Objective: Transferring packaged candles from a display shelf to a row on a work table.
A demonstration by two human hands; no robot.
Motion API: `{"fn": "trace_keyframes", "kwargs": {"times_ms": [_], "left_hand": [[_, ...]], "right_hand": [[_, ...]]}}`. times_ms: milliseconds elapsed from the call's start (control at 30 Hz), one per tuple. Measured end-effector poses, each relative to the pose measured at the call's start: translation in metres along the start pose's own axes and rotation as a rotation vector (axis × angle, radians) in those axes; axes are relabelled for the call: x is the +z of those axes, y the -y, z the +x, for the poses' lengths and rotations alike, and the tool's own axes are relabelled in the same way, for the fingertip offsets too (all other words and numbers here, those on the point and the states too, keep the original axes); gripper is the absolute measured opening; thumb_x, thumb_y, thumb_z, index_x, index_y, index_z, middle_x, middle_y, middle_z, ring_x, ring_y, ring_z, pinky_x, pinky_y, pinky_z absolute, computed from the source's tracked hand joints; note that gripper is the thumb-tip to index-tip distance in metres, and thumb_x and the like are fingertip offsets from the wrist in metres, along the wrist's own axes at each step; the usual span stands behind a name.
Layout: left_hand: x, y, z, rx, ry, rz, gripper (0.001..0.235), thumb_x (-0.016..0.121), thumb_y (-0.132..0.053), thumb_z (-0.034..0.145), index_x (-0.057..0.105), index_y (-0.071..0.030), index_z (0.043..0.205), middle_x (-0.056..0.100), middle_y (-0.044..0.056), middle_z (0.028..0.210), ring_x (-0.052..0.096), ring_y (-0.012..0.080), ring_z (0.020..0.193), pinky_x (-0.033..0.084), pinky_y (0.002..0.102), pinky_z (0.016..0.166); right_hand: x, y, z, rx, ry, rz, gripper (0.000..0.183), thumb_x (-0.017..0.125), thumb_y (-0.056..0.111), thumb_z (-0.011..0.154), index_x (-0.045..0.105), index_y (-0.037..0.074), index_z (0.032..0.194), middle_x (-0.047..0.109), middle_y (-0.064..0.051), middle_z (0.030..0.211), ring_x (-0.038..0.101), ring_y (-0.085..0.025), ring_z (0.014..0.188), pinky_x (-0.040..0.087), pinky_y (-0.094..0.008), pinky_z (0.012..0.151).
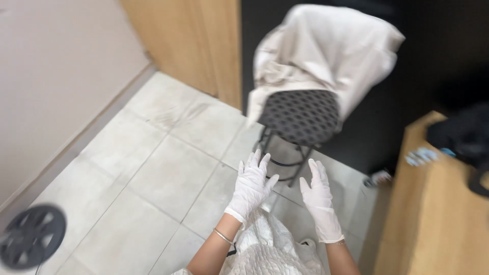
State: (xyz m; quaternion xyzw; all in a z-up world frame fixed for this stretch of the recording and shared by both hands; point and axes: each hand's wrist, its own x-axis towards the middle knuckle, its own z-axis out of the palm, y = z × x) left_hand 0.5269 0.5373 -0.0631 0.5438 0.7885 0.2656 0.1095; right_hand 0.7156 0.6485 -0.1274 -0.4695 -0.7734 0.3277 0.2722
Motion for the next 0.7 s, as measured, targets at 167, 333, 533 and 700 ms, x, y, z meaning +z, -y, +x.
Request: {"fn": "trace_keyframes", "kwargs": {"times_ms": [167,333,533,700], "left_hand": [[-0.053,0.082,-0.041,-0.270,-0.125,0.031,0.071,0.062,-0.045,0.095,0.041,-0.006,0.151,0.034,0.025,0.158,0.031,0.0397,0.148,0.021,0.059,0.119],[-0.087,0.142,-0.080,-0.566,-0.280,0.048,0.074,0.061,-0.046,0.094,0.039,-0.008,0.152,0.032,0.024,0.160,0.029,0.0392,0.148,0.019,0.058,0.119],[-0.115,0.212,-0.116,-0.852,-0.442,0.059,0.074,0.061,-0.046,0.095,0.037,-0.008,0.153,0.031,0.023,0.160,0.028,0.0387,0.149,0.019,0.057,0.119],[-0.156,0.266,-0.129,-1.097,-0.579,0.128,0.072,0.061,-0.044,0.095,0.038,-0.009,0.153,0.034,0.022,0.159,0.032,0.0382,0.147,0.023,0.057,0.119]], "right_hand": [[0.065,0.100,0.016,-0.207,0.255,-0.003,0.064,0.064,0.016,0.094,0.041,0.013,0.154,0.036,-0.020,0.162,0.032,-0.035,0.151,0.031,-0.043,0.119],[0.144,0.167,0.035,-0.395,0.499,-0.019,0.065,0.064,0.017,0.094,0.040,0.011,0.154,0.033,-0.022,0.163,0.030,-0.036,0.151,0.029,-0.042,0.119],[0.273,0.222,0.064,-0.632,0.776,0.038,0.069,0.065,0.016,0.090,0.039,0.011,0.154,0.033,-0.024,0.161,0.029,-0.037,0.152,0.032,-0.042,0.115],[0.381,0.287,0.083,-0.867,0.944,0.090,0.072,0.067,0.014,0.090,0.037,0.010,0.155,0.033,-0.026,0.161,0.027,-0.040,0.152,0.028,-0.045,0.120]]}}
